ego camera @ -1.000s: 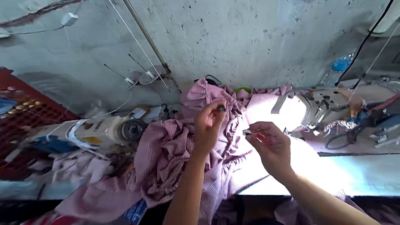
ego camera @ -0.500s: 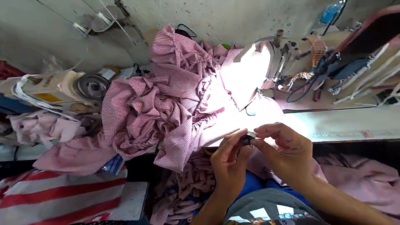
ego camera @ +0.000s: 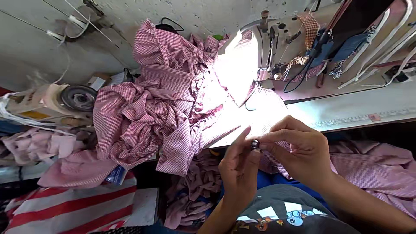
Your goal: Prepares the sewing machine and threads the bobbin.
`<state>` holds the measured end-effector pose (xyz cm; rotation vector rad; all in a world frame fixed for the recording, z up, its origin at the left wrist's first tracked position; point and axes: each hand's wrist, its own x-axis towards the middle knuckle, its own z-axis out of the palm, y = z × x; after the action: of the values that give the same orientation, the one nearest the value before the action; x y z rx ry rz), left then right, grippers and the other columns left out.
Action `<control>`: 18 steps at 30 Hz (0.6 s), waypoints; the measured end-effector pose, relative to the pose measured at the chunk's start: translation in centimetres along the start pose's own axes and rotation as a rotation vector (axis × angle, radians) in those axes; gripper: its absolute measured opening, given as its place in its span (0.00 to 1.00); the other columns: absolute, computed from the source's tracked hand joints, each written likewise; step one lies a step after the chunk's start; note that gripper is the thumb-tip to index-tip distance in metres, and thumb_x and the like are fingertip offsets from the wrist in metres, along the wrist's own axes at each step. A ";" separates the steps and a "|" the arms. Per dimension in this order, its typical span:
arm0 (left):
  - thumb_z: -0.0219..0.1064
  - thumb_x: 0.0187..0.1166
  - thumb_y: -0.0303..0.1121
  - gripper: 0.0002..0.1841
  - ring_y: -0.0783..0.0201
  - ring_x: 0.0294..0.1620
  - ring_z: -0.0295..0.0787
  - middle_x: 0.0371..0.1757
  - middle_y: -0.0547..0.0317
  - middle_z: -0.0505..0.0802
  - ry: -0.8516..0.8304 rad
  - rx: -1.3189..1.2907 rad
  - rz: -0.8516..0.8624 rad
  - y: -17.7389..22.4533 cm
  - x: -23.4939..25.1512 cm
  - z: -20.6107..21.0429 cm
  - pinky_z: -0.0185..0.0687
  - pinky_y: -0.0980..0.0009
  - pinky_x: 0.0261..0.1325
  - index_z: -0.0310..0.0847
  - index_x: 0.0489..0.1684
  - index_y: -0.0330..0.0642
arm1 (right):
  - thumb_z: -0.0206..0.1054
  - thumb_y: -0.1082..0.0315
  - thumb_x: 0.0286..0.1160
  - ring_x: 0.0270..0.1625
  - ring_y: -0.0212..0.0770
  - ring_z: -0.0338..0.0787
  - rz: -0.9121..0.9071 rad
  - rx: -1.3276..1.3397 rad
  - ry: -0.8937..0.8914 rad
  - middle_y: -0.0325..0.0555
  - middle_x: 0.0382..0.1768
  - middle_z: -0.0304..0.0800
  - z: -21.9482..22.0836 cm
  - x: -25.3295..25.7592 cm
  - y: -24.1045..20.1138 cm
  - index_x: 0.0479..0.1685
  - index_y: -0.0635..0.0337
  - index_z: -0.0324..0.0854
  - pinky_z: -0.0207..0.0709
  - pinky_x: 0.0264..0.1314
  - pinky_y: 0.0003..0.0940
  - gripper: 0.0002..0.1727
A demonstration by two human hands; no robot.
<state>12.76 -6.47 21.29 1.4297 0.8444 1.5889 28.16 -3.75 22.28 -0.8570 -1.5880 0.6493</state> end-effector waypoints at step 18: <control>0.59 0.85 0.23 0.11 0.61 0.51 0.95 0.51 0.52 0.95 0.195 -0.288 -0.137 -0.2 0.2 -1.9 0.91 0.64 0.61 0.85 0.59 0.37 | 0.59 0.63 0.82 0.50 0.25 0.80 0.040 -0.124 -0.325 0.33 0.41 0.81 -0.1 -1.8 0.0 0.40 0.53 0.84 0.72 0.54 0.23 0.09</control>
<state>10.90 -6.10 20.95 1.0070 0.7702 1.6846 28.43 -5.21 21.31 -0.9097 -1.9238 0.7532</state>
